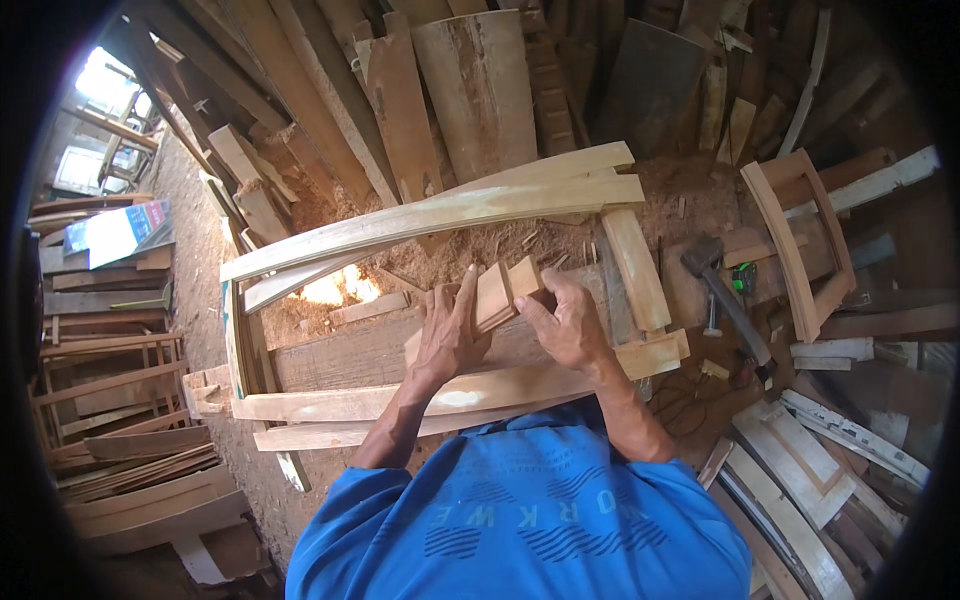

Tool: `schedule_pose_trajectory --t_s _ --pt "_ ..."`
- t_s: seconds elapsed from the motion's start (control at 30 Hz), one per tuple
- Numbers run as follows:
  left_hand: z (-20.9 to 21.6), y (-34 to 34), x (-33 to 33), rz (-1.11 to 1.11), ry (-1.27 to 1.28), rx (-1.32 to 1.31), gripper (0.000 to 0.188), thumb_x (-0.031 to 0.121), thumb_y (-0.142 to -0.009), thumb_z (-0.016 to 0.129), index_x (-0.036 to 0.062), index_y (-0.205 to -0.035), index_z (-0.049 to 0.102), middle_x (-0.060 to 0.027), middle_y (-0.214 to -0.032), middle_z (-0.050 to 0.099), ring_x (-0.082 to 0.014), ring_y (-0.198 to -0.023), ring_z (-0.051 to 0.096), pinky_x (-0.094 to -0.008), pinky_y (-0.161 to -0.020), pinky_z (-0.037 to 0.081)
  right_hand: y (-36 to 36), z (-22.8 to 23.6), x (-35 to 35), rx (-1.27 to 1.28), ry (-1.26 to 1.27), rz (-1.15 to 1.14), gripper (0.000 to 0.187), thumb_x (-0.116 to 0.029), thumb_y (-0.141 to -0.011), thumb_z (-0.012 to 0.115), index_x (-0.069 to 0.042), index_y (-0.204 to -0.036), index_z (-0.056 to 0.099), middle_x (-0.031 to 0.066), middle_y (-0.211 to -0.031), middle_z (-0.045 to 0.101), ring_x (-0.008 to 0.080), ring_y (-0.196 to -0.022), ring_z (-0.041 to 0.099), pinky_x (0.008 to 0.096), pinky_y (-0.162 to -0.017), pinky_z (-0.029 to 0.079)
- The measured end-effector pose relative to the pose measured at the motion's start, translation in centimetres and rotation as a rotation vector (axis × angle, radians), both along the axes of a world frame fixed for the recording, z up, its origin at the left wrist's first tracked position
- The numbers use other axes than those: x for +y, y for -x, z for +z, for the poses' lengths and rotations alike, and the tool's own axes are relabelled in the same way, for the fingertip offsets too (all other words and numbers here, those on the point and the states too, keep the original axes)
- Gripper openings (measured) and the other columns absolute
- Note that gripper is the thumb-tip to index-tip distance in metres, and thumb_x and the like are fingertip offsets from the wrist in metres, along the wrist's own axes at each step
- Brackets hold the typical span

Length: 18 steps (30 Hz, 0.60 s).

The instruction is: The person uses a wooden mallet and a large metal wedge to hammer a wood piece into a larger frame, then uses a chisel and mallet to further shape the wood joint before marking the wood with a pencil.

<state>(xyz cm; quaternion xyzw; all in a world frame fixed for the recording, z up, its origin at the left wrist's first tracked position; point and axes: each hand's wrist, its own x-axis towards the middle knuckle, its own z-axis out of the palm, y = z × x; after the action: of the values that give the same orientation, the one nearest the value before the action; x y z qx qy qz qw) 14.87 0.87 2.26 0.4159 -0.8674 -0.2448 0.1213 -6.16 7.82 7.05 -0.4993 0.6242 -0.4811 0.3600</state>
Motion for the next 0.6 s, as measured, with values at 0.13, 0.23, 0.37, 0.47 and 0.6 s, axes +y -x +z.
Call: schedule_pose_trajectory --t_s 0.13,0.23,0.37,0.47,0.6 --pt "0.1 -0.8 0.1 -0.016 -0.015 -0.031 0.105 0.021 -0.07 0.082 0.0086 -0.159 0.028 -0.0201 -0.126 0.051 -0.0407 -0.117 0.046 -0.0569 -0.099 0.035 -0.6 -0.4 0.4 -0.009 0.036 0.044 0.026 -0.016 -0.095 0.069 0.004 -0.112 0.065 0.017 -0.096 0.07 0.0226 -0.088 0.066 0.0362 -0.082 0.051" --pt "0.0 -1.6 -0.9 -0.072 -0.011 0.015 0.094 0.024 -0.07 0.082 0.0028 -0.15 0.036 -0.0225 -0.124 0.053 -0.0424 -0.117 0.05 -0.0548 -0.098 0.04 -0.8 -0.2 0.9 -0.048 -0.001 0.037 0.026 -0.015 -0.096 0.069 0.003 -0.113 0.066 0.0141 -0.099 0.07 0.02 -0.092 0.065 0.0345 -0.086 0.051" --pt "0.4 -2.4 -2.3 -0.069 -0.324 0.118 0.084 0.027 -0.072 0.081 -0.0004 -0.14 0.041 -0.0258 -0.12 0.057 -0.0449 -0.115 0.057 -0.0513 -0.096 0.046 -2.1 -0.6 0.9 -0.348 0.035 0.024 0.024 -0.012 -0.096 0.067 0.001 -0.116 0.067 0.0067 -0.102 0.069 0.0163 -0.097 0.062 0.0324 -0.09 0.049" --pt "2.1 -2.2 -3.5 -0.158 -0.31 0.005 0.08 0.028 -0.072 0.079 -0.0008 -0.137 0.042 -0.0276 -0.111 0.063 -0.0466 -0.108 0.062 -0.0493 -0.092 0.051 -1.6 -0.6 0.9 -0.299 0.071 0.014 0.018 -0.009 -0.097 0.063 -0.001 -0.112 0.068 0.003 -0.099 0.068 0.0132 -0.091 0.062 0.0312 -0.086 0.052" --pt "3.0 -2.8 -5.2 -0.242 -0.402 0.073 0.076 0.032 -0.069 0.08 0.0002 -0.131 0.047 -0.0266 -0.101 0.067 -0.0458 -0.101 0.066 -0.0495 -0.087 0.051 -1.8 0.1 1.6 -0.464 -0.084 -0.107 0.015 -0.008 -0.098 0.058 -0.001 -0.106 0.068 0.0014 -0.092 0.068 0.009 -0.083 0.061 0.0288 -0.08 0.053"
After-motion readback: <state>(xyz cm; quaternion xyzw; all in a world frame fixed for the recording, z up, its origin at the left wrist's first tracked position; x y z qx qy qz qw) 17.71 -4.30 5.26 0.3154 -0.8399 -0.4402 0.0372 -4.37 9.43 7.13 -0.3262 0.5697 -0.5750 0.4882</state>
